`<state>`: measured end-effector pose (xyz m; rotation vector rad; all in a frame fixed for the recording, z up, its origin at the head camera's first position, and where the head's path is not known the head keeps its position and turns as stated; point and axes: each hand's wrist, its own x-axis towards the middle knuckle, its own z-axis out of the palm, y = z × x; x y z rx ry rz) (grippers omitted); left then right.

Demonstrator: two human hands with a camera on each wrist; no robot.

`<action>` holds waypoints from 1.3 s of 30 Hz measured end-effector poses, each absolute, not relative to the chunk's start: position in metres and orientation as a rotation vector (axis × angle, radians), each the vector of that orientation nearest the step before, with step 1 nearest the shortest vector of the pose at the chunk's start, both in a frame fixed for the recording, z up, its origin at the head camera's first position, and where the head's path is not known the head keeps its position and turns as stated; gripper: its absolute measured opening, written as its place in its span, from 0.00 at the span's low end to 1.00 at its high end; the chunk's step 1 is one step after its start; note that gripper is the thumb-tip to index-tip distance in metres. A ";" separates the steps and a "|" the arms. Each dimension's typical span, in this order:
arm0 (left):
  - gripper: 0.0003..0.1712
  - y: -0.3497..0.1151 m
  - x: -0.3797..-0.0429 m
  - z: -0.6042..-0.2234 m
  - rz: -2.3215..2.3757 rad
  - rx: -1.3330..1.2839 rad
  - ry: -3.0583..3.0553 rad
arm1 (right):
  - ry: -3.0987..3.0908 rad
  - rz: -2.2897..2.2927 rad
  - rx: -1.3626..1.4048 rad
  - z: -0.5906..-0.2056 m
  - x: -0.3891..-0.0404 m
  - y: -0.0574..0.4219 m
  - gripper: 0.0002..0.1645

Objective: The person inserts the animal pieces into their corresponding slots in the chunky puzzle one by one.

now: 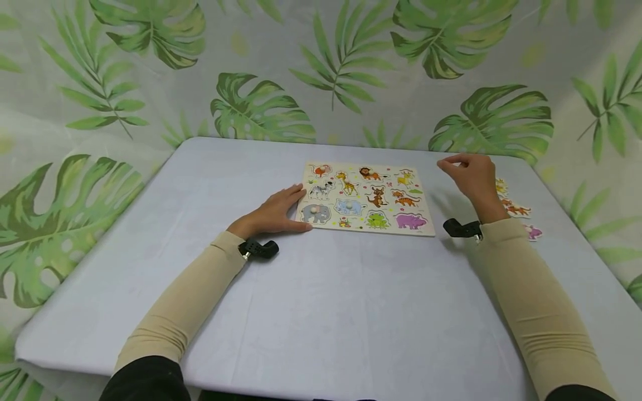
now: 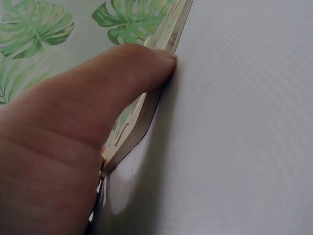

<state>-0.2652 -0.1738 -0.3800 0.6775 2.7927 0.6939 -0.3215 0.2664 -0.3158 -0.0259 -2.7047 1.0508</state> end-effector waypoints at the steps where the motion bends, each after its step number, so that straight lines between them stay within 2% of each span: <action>1: 0.58 -0.174 -0.265 -0.380 0.687 0.683 2.794 | -2.702 1.055 -0.032 -0.315 -0.322 0.269 0.35; 24: 0.59 -0.173 -0.266 -0.380 0.663 0.702 2.802 | -2.584 1.261 -0.218 -0.326 -0.330 0.324 0.34; 39: 0.58 -0.175 -0.264 -0.382 0.663 0.701 2.807 | -2.450 1.396 -0.455 -0.352 -0.332 0.364 0.27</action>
